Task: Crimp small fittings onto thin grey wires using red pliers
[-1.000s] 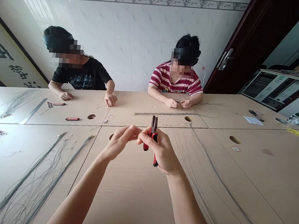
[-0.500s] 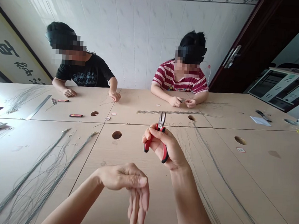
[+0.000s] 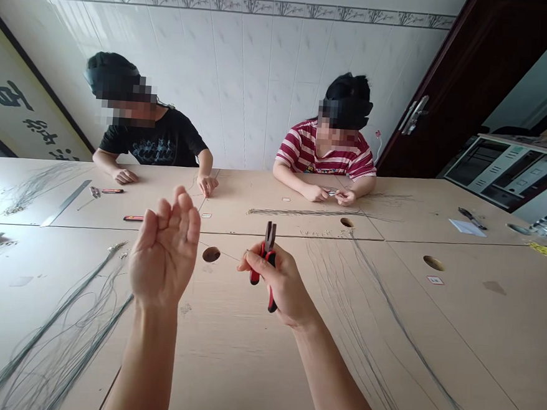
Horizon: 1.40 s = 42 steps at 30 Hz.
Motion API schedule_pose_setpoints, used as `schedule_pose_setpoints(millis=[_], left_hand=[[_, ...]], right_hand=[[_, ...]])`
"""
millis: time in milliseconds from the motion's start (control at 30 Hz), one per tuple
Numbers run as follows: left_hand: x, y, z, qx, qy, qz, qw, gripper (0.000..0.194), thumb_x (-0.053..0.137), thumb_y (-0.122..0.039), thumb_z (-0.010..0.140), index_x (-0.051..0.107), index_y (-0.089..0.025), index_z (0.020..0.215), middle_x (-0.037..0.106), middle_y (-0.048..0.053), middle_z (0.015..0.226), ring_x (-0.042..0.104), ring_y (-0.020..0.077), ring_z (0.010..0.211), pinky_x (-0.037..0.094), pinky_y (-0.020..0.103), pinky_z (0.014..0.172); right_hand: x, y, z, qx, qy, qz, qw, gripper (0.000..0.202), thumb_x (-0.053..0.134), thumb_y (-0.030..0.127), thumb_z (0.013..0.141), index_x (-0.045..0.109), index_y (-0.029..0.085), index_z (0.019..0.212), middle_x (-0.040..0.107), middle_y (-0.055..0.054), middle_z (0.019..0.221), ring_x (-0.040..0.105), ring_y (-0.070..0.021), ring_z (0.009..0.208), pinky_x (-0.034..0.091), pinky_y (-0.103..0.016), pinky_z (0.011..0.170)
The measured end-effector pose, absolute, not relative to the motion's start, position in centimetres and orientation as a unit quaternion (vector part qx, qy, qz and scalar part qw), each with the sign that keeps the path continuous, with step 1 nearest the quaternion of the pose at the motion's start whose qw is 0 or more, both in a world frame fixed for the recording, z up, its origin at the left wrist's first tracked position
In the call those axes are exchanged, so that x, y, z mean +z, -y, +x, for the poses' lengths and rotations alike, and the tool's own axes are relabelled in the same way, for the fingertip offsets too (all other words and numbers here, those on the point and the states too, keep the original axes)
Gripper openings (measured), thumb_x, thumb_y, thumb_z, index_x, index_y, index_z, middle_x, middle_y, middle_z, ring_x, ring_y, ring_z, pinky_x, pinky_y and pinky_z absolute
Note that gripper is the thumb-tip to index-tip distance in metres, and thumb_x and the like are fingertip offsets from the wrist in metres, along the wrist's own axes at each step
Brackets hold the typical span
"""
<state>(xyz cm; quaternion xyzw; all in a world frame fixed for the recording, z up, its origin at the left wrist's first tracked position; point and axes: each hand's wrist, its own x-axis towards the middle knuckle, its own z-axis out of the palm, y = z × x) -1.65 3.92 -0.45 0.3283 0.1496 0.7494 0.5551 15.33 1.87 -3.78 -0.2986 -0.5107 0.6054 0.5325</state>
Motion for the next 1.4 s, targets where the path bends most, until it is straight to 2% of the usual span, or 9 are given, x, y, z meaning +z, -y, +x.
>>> schedule_pose_setpoints(millis=[100,200,333,567,733,1067,1167,1300,1400], left_hand=[[-1.8,-5.2,-0.9,0.726,-0.192,0.365,0.551,0.04,0.036,-0.041,0.097,0.07,-0.022,0.093,0.066,0.004,0.121,0.055,0.0186,0.121,0.041,0.034,0.105],[-2.3,-4.9,-0.2,0.591,-0.285,0.502,0.564,0.042,0.04,-0.046,0.095,0.069,-0.016,0.091,0.07,0.01,0.106,0.062,0.0223,0.107,0.045,0.037,0.098],[-2.0,-3.9,0.4,0.405,-0.344,0.683,0.502,0.044,0.038,-0.045,0.095,0.061,-0.016,0.073,0.064,0.004,0.077,0.059,0.0161,0.079,0.047,0.03,0.08],[-2.0,-3.5,0.7,0.371,-0.441,0.695,0.43,0.049,0.035,-0.05,0.095,0.062,-0.016,0.071,0.048,-0.001,0.06,0.038,0.0106,0.054,0.032,0.024,0.053],[-1.4,-3.0,0.6,0.335,-0.381,0.682,0.526,0.053,0.033,-0.051,0.095,0.064,-0.014,0.073,0.064,0.005,0.067,0.044,0.0109,0.053,0.037,0.023,0.053],[-0.9,-2.4,-0.7,0.197,-0.195,0.672,0.687,0.047,0.045,-0.05,0.092,0.068,-0.011,0.077,0.072,0.014,0.081,0.066,0.0177,0.072,0.053,0.031,0.072],[-1.3,-2.0,-0.7,0.242,-0.126,0.611,0.743,0.046,0.055,-0.054,0.084,0.066,-0.014,0.063,0.072,0.013,0.072,0.067,0.0212,0.064,0.055,0.035,0.066],[-1.4,-1.6,-0.5,0.483,-0.109,0.441,0.748,0.047,0.059,-0.057,0.078,0.051,-0.021,0.048,0.061,0.002,0.05,0.059,0.0155,0.044,0.05,0.029,0.045],[-0.8,-1.8,-0.3,0.637,-0.163,0.344,0.67,0.037,0.046,-0.045,0.092,0.059,-0.025,0.063,0.072,-0.001,0.082,0.068,0.0137,0.077,0.057,0.026,0.068]], right_hand=[[-3.4,-1.4,15.1,0.543,0.583,-0.333,0.504,0.02,0.056,0.034,0.09,0.057,0.02,0.076,0.06,-0.002,0.081,0.05,-0.015,0.075,0.038,-0.03,0.068],[-3.0,-1.2,15.2,0.489,0.62,-0.369,0.489,0.023,0.053,0.036,0.091,0.059,0.02,0.076,0.061,-0.004,0.081,0.05,-0.0151,0.074,0.038,-0.03,0.067],[-2.7,-1.3,15.6,0.461,0.615,-0.396,0.502,0.023,0.054,0.038,0.09,0.057,0.021,0.075,0.059,-0.002,0.076,0.052,-0.016,0.075,0.04,-0.03,0.066],[-2.6,-1.3,16.0,0.417,0.616,-0.406,0.531,0.024,0.055,0.038,0.089,0.054,0.02,0.073,0.057,-0.004,0.101,0.05,-0.0127,0.071,0.043,-0.031,0.069],[-2.4,-1.2,16.4,0.379,0.619,-0.434,0.534,0.022,0.054,0.038,0.09,0.054,0.021,0.076,0.055,-0.003,0.107,0.05,-0.0117,0.068,0.042,-0.03,0.066],[-3.2,-1.8,16.7,0.356,0.59,-0.441,0.575,0.02,0.056,0.035,0.09,0.053,0.021,0.076,0.058,-0.001,0.106,0.044,-0.0106,0.069,0.036,-0.028,0.065],[-3.3,-1.8,16.5,0.355,0.589,-0.445,0.574,0.02,0.055,0.035,0.09,0.053,0.021,0.076,0.057,-0.001,0.106,0.043,-0.0104,0.067,0.035,-0.029,0.065],[-3.2,-1.6,16.3,0.33,0.603,-0.443,0.576,0.017,0.055,0.035,0.09,0.054,0.022,0.078,0.057,-0.002,0.106,0.048,-0.0133,0.076,0.037,-0.03,0.07],[-3.1,-1.4,16.1,0.302,0.619,-0.438,0.578,0.015,0.055,0.034,0.09,0.054,0.023,0.079,0.056,-0.002,0.105,0.048,-0.0135,0.076,0.038,-0.03,0.071]])
